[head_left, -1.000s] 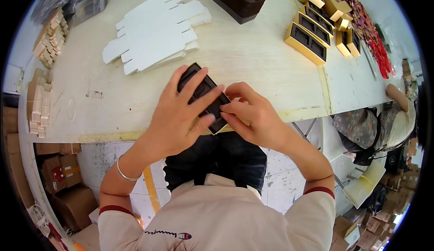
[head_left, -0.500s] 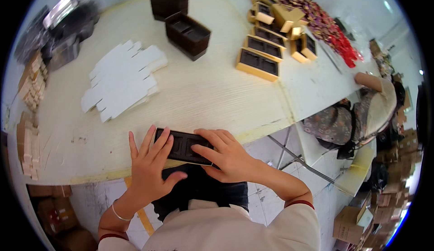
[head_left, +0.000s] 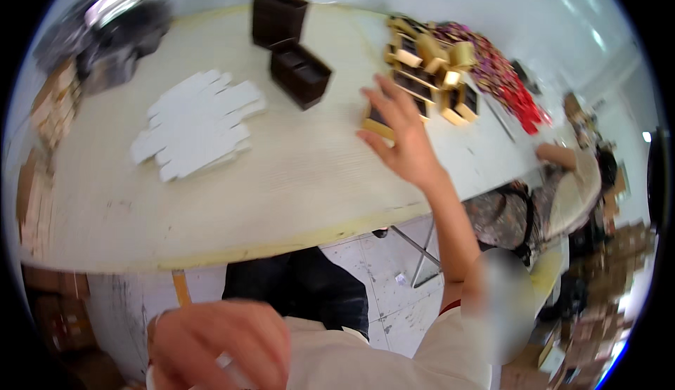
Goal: The person folds flat white cardboard pieces into rectangular boxes and inserts dark brown inserts into them. The person repeats this process multiple times, stacking the completed boxes on the table.
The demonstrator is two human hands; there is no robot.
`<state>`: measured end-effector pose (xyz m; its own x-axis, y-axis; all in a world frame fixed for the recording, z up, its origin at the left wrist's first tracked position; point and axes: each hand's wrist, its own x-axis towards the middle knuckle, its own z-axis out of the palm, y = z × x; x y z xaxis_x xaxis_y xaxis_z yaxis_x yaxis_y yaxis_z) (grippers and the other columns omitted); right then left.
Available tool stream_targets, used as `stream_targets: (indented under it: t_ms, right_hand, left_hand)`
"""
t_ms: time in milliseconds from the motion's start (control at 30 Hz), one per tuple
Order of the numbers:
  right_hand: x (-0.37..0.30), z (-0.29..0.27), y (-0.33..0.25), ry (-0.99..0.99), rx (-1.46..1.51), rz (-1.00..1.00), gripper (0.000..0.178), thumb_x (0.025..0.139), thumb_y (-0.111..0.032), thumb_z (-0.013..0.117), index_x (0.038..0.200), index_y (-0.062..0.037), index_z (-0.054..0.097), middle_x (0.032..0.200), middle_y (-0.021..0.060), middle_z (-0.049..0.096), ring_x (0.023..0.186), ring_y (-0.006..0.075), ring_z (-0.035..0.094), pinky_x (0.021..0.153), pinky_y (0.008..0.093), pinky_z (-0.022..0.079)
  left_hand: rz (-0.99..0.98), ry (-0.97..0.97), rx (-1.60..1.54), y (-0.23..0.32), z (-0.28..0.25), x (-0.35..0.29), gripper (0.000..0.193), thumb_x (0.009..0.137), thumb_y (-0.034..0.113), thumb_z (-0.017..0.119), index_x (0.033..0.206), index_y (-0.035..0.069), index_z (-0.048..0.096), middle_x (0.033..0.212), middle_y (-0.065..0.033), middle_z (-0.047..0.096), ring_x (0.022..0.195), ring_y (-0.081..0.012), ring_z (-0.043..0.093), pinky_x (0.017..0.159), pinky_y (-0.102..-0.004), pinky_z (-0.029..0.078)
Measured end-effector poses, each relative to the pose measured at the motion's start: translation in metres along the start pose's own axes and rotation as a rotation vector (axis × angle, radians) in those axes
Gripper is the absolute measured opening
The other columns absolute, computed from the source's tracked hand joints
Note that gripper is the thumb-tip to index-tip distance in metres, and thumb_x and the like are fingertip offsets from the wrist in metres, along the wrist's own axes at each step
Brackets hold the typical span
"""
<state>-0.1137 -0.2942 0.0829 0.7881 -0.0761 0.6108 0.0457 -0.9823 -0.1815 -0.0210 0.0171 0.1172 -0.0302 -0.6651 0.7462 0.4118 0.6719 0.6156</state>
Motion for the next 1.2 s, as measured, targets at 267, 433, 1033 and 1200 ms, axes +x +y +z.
stream_targets:
  t_ms: [267,433,1033,1200]
  right_hand:
    - [0.053,0.133,-0.061,-0.123,0.291,-0.295,0.05,0.074,-0.01,0.074,0.119,-0.0012,0.056,0.129,0.0216,0.052,0.12,0.0371,0.048,0.1,0.0444,0.04]
    - [0.052,0.176,-0.06,-0.119,0.266,-0.343,0.049,0.075,-0.018,0.075,0.116,0.0016,0.057,0.124,0.021,0.056,0.117,0.0387,0.05,0.101,0.0455,0.039]
    - [0.066,0.162,-0.062,0.112,0.349,-0.436,0.019,0.078,-0.009,0.07,0.092,0.0003,0.062,0.091,0.0137,0.064,0.089,0.0315,0.061,0.084,0.0403,0.05]
    - [0.056,0.066,-0.092,0.492,0.08,-0.693,0.015,0.074,-0.01,0.071,0.081,-0.0007,0.062,0.085,0.0103,0.063,0.084,0.0282,0.062,0.079,0.039,0.053]
  left_hand:
    - [-0.04,-0.102,-0.053,0.049,0.031,0.015,0.039,0.097,0.044,0.049,0.073,0.017,0.062,0.083,0.0023,0.063,0.069,-0.0151,0.056,0.062,-0.0271,0.041]
    - [0.086,-0.343,0.053,0.021,0.0,0.023,0.047,0.092,0.051,0.056,0.077,0.008,0.065,0.085,-0.0021,0.065,0.073,-0.018,0.06,0.058,-0.0277,0.041]
    - [-0.659,0.375,1.938,0.01,-0.129,-0.045,0.02,0.077,0.009,0.069,0.096,0.004,0.068,0.105,-0.0085,0.067,0.097,-0.0292,0.061,0.084,-0.0374,0.049]
    - [0.148,0.121,2.32,0.01,-0.078,-0.024,0.026,0.067,0.004,0.069,0.092,0.008,0.072,0.094,-0.0027,0.066,0.076,-0.0221,0.058,0.064,-0.0344,0.047]
